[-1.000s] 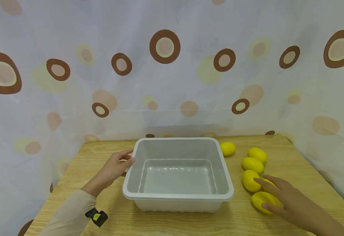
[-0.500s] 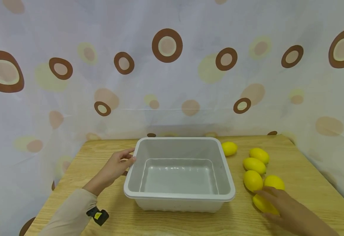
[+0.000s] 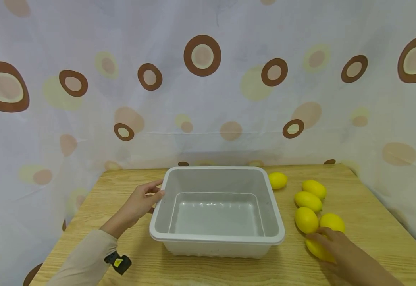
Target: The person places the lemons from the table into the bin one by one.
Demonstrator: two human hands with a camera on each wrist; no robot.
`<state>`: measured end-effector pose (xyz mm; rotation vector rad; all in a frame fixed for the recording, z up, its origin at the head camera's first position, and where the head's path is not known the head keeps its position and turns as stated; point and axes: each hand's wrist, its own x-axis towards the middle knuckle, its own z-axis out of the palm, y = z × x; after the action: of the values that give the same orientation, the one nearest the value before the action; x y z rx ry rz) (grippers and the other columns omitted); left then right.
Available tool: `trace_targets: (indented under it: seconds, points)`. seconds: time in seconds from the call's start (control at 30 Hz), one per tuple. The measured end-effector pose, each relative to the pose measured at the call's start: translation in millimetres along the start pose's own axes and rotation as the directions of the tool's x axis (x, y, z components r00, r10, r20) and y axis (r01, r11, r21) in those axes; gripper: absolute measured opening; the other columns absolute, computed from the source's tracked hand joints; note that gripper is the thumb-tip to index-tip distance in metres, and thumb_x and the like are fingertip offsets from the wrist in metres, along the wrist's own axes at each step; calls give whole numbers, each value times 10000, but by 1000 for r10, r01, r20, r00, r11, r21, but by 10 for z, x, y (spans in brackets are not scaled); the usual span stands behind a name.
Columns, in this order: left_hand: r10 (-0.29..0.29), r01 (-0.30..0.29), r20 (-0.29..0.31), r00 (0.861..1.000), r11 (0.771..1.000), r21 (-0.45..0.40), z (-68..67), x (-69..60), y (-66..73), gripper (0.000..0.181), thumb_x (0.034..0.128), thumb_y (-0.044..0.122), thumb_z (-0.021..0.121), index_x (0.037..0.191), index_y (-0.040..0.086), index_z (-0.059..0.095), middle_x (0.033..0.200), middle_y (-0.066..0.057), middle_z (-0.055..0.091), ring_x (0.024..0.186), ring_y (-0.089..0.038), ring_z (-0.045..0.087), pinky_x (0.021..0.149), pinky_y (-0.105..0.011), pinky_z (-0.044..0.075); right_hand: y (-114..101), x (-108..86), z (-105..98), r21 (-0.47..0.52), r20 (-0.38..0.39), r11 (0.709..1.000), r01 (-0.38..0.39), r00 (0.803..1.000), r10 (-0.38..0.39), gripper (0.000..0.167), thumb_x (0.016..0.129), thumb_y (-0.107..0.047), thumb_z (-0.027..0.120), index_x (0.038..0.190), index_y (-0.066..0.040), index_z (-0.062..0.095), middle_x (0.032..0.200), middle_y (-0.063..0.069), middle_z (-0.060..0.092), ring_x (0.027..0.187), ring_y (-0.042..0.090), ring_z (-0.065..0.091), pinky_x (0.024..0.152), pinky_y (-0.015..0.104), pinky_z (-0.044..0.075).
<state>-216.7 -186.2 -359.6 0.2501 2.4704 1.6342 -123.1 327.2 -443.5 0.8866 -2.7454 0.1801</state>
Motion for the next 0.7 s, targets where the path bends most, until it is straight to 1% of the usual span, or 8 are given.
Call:
trace_targets:
  seconds: [0.07, 0.17, 0.23, 0.37, 0.47, 0.53, 0.7]
  points:
    - [2, -2, 0, 1000, 1000, 2, -1, 2, -6, 510, 1004, 120, 502, 1461, -32, 336, 1194, -261, 531, 958, -248, 640, 686, -385, 597, -4, -4, 18, -25, -48, 999, 23, 999, -25, 694, 602, -228, 875, 1233, -167, 593, 1175, 1, 553, 962, 178, 550, 744, 377, 540]
    - [-3, 3, -5, 1000, 1000, 4, 2, 11, -20, 507, 1002, 123, 506, 1460, -24, 346, 1191, -255, 537, 958, -249, 643, 686, -383, 597, -15, -4, 29, -56, -81, 998, 26, 996, -31, 706, 579, -236, 877, 1226, -188, 598, 1169, -24, 549, 956, 141, 539, 746, 347, 534]
    - [-6, 6, -4, 1000, 1000, 5, 4, 17, -28, 507, 1002, 127, 507, 1460, -20, 348, 1194, -255, 539, 961, -251, 644, 687, -382, 597, -26, -4, 34, -60, -108, 998, 33, 993, -39, 706, 569, -224, 876, 1220, -198, 604, 1162, -38, 545, 948, 117, 525, 739, 329, 529]
    - [-16, 16, -8, 1000, 1000, -2, 10, 20, -42, 502, 998, 127, 515, 1461, 4, 364, 1196, -245, 544, 959, -255, 647, 683, -382, 597, -46, 7, 42, -49, -129, 998, 44, 990, -50, 689, 589, -191, 869, 1220, -217, 594, 1141, -62, 524, 920, 70, 495, 706, 292, 514]
    - [-14, 14, -7, 1000, 1000, -3, 5, 17, -49, 503, 997, 128, 516, 1462, 9, 364, 1194, -242, 544, 954, -252, 648, 679, -383, 597, -50, 12, 46, -43, -128, 998, 46, 990, -51, 682, 607, -168, 868, 1225, -219, 584, 1133, -75, 516, 909, 47, 481, 692, 273, 507]
    - [-8, 8, -6, 1000, 1000, -2, 1, 13, -51, 506, 998, 133, 517, 1461, 3, 361, 1191, -244, 544, 952, -249, 649, 677, -385, 597, -53, 18, 49, -40, -114, 999, 36, 993, -40, 671, 610, -162, 869, 1215, -222, 585, 1125, -88, 514, 900, 34, 477, 690, 267, 505]
    - [-8, 8, -7, 1000, 1000, 0, -6, 25, -63, 508, 999, 134, 514, 1463, 1, 356, 1198, -245, 541, 955, -249, 647, 685, -391, 597, -69, 36, 38, -20, -29, 999, -34, 999, 33, 639, 614, -176, 870, 1184, -244, 589, 1113, -113, 504, 876, 29, 476, 686, 265, 505]
